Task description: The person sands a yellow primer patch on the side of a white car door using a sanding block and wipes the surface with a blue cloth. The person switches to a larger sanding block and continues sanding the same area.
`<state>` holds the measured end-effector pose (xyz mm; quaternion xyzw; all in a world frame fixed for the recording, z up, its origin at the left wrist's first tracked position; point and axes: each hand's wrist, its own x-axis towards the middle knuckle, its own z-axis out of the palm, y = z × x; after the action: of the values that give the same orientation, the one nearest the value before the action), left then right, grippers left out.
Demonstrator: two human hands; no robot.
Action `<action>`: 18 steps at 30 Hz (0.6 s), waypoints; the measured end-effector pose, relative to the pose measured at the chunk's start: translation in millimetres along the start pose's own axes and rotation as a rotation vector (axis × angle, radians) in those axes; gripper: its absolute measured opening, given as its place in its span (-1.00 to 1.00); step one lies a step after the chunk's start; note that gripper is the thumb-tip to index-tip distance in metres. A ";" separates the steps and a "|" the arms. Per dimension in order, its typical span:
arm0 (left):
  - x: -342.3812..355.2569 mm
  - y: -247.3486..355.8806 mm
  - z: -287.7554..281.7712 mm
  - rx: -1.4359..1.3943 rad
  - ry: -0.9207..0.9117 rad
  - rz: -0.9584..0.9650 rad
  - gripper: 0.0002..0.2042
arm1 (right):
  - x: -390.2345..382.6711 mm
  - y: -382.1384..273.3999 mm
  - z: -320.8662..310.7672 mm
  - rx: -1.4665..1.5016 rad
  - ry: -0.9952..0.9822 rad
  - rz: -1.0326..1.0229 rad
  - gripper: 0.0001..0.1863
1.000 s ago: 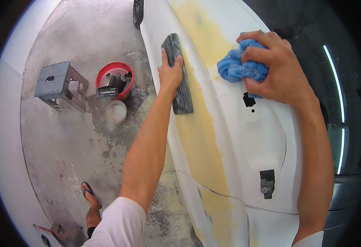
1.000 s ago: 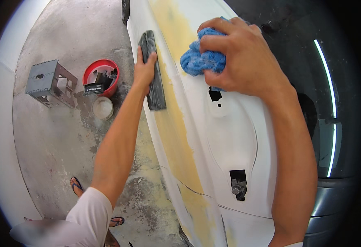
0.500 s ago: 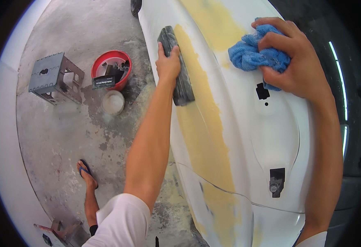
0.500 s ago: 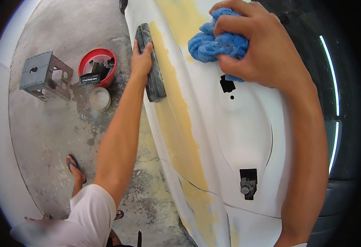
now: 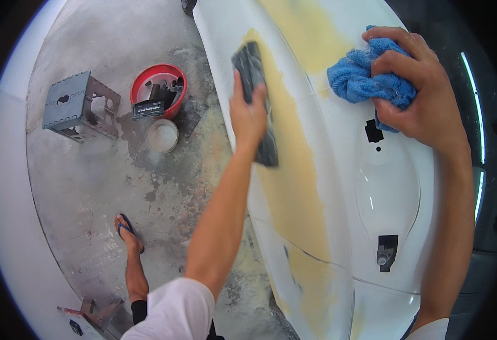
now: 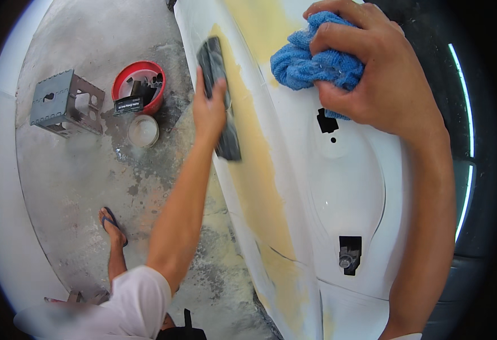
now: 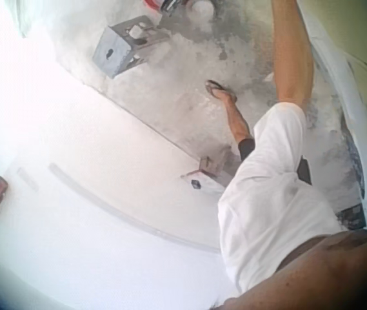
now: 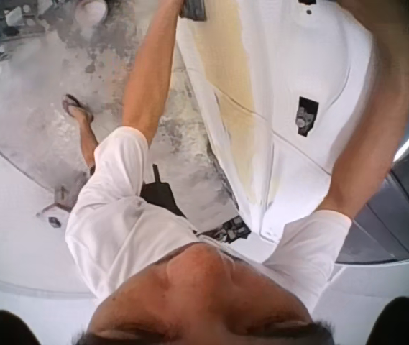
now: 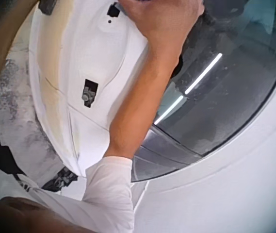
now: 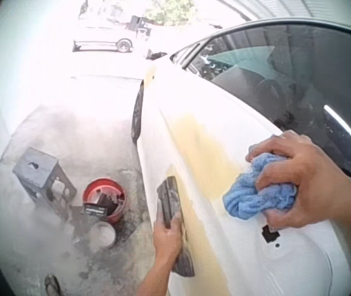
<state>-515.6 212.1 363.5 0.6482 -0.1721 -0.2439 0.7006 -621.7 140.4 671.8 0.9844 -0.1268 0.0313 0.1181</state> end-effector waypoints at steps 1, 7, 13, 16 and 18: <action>-64.1 -0.3 -1.3 0.071 0.038 0.094 -0.27 | -1.3 3.1 -0.3 -0.106 -0.019 -0.020 -0.67; -108.1 8.1 1.2 0.024 0.019 0.102 -0.26 | -2.2 14.7 -1.9 -0.029 -0.032 -0.096 -0.66; 17.8 -15.0 6.4 -0.139 0.003 0.027 -0.19 | -3.6 21.9 -2.8 -0.034 -0.027 -0.102 -0.66; -182.9 -9.0 -5.6 -0.002 -0.040 0.169 -0.27 | -4.8 21.9 0.0 -0.058 -0.030 -0.109 -0.66; -183.0 3.9 -5.8 -0.029 -0.044 0.211 -0.26 | -4.5 19.7 2.6 -0.072 -0.030 -0.102 -0.66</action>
<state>-662.3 320.4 380.5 0.6107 -0.2510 -0.1856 0.7277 -631.0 122.4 673.3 0.9850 -0.0791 0.0059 0.1530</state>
